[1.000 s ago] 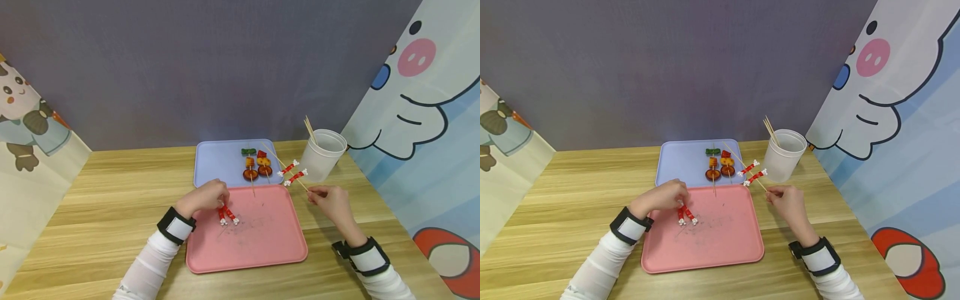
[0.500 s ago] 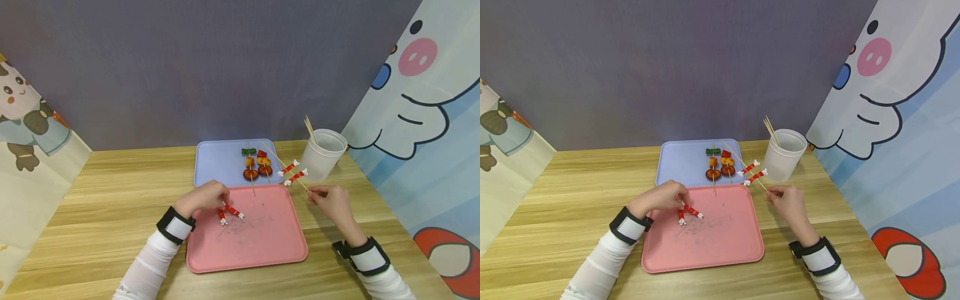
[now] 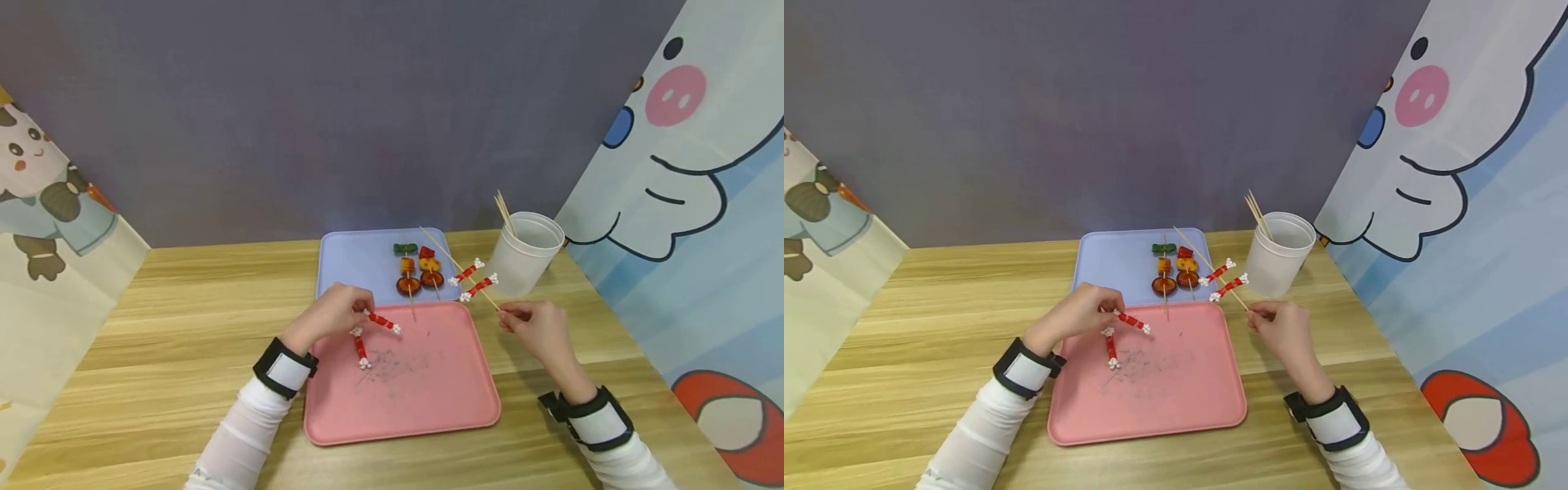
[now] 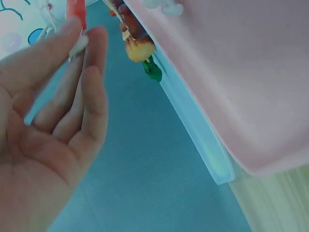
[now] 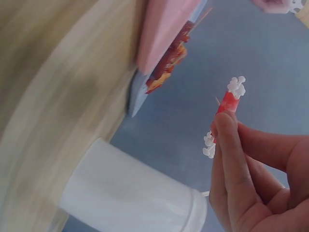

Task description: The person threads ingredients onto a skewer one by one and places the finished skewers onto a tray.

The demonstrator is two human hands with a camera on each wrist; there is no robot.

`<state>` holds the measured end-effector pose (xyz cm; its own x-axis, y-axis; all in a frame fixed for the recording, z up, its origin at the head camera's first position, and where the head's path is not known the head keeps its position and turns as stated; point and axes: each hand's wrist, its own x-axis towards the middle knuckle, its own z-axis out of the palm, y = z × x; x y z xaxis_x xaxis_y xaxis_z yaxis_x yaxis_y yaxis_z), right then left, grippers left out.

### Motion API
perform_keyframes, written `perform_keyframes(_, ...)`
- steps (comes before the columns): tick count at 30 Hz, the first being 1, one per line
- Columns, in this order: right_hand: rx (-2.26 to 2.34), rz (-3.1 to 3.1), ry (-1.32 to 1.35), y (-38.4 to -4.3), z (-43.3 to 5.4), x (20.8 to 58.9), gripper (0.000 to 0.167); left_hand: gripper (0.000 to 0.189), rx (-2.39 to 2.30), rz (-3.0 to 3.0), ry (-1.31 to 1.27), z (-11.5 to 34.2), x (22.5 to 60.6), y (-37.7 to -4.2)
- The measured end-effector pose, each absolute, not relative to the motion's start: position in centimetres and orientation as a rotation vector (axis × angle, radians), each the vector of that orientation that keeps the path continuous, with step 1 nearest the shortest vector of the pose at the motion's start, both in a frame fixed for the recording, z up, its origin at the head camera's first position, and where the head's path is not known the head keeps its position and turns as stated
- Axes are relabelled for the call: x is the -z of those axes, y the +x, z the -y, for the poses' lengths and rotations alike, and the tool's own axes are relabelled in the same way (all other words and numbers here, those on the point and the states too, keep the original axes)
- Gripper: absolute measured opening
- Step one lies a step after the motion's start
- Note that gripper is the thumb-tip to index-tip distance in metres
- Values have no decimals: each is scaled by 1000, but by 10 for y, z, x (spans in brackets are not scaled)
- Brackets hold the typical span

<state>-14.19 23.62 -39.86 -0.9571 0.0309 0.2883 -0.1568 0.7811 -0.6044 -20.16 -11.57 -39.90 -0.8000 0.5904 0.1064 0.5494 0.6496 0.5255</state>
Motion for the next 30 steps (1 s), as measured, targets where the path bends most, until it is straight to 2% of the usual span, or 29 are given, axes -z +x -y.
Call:
perform_keyframes(15, -908, 2584, 219, -128, -215, 380, 8, 8, -1263, -3058, 670, 109, 386, -203)
perform_keyframes(30, -951, 2609, 258, -119, -210, 374, 8, 10, -1659, -3149, 393, 106, 373, -210)
